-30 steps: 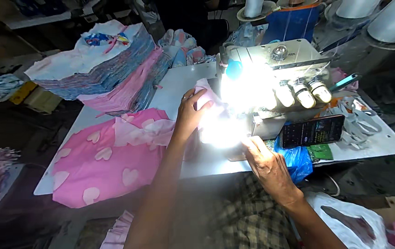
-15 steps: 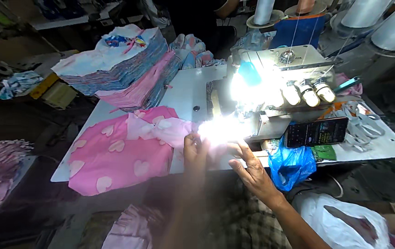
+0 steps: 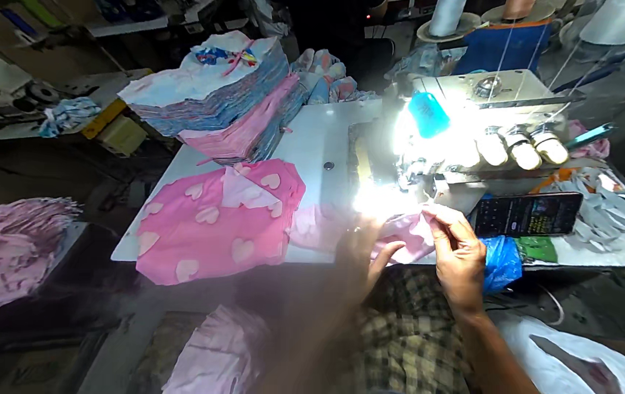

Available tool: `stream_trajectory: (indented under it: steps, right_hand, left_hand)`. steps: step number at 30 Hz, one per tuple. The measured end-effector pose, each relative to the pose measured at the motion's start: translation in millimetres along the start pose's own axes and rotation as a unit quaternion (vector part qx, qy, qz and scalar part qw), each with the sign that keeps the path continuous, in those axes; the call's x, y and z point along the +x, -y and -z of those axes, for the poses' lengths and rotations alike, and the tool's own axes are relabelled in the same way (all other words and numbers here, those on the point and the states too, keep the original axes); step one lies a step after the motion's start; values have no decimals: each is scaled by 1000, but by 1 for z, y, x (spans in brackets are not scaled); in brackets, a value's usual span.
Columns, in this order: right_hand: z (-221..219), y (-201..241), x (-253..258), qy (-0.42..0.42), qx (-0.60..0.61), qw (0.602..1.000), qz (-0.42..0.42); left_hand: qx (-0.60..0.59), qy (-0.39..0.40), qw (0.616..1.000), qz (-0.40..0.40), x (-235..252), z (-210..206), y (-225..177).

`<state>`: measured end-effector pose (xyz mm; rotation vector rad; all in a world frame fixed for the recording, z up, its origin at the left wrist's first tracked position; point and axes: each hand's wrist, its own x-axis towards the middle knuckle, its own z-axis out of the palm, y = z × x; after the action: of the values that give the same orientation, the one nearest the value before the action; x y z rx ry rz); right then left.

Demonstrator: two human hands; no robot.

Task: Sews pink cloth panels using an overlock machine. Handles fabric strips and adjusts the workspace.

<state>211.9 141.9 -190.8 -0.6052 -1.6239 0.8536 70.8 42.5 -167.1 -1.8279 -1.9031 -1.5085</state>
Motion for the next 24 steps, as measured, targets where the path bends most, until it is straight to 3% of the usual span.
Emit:
stream_trajectory:
  steps: [3,5,9,13,17,24]
  right_hand:
    - [-4,19,-5,20,44,997,54]
    - [-4,30,-3,26,60,996,62]
    - [0,40,8,19,64,997,-36]
    - [3,40,13,65,125,981,-130]
    - [3,38,15,74,128,979,-141]
    - [15,29,24,26,122,987,-99]
  left_hand:
    - [42,37,998,-30,16,4,0]
    - [7,58,998,-30,23,8,2]
    - [-8,87,996,-16,33,25,-1]
    - [38,138,988,-64,42,36,-1]
    - [25,158,983,-94,47,39,0]
    - [41,160,984,-68,52,64,19]
